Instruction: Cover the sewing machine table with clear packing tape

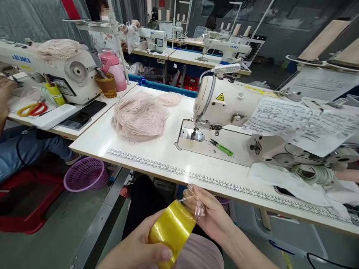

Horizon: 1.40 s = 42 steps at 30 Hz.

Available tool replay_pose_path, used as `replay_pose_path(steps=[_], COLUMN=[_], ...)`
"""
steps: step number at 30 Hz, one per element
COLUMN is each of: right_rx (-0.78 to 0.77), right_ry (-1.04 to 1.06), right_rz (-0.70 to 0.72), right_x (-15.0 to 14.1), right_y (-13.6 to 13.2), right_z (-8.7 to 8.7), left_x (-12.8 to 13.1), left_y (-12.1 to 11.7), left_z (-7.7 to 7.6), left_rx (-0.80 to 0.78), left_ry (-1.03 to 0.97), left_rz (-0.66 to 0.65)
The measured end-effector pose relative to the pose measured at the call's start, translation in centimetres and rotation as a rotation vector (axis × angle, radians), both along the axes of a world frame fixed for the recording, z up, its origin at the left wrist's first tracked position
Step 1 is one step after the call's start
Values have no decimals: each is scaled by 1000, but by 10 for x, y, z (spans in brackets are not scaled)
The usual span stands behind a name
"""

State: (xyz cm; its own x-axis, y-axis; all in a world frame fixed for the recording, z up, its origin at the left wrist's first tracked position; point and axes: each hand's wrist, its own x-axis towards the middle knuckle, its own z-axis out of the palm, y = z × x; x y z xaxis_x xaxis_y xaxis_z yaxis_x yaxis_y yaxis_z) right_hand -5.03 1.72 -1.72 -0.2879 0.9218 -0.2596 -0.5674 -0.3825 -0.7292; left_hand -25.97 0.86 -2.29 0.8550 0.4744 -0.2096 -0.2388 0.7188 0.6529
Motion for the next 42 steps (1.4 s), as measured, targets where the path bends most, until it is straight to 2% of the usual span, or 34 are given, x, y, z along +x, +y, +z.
replay_pose_path(steps=[3,8,10,13,16,20,23,25,30,35,42], right_rx=[-10,-92,-87,-13,89,175,114,45,-7,10,-7], right_ry=[159,428,456,324,81,-98,-62,-2,46,-99,-126], right_rz=[-79,-92,-80,3,144,308,290,240,141,49,106], right_x=[0,-4,-3,-2,-1,-5,-9,-11,-5,7,14], right_y=[-2,-7,-7,-9,-11,-9,-1,6,19,26,33], right_z=[3,17,20,21,22,21,17,14,8,2,-5], left_x=[-1,-6,-9,-14,-14,-8,-2,3,16,22,13], left_y=[2,8,10,13,13,9,8,11,18,20,25], left_z=[-2,-2,-5,-13,-18,-11,-2,3,10,17,18], left_rx=[27,106,112,175,229,331,453,421,171,148,111], left_ry=[-18,-37,-66,-60,57,301,466,481,430,456,433], left_rz=[-19,-9,-30,-65,51,150,177,186,135,185,102])
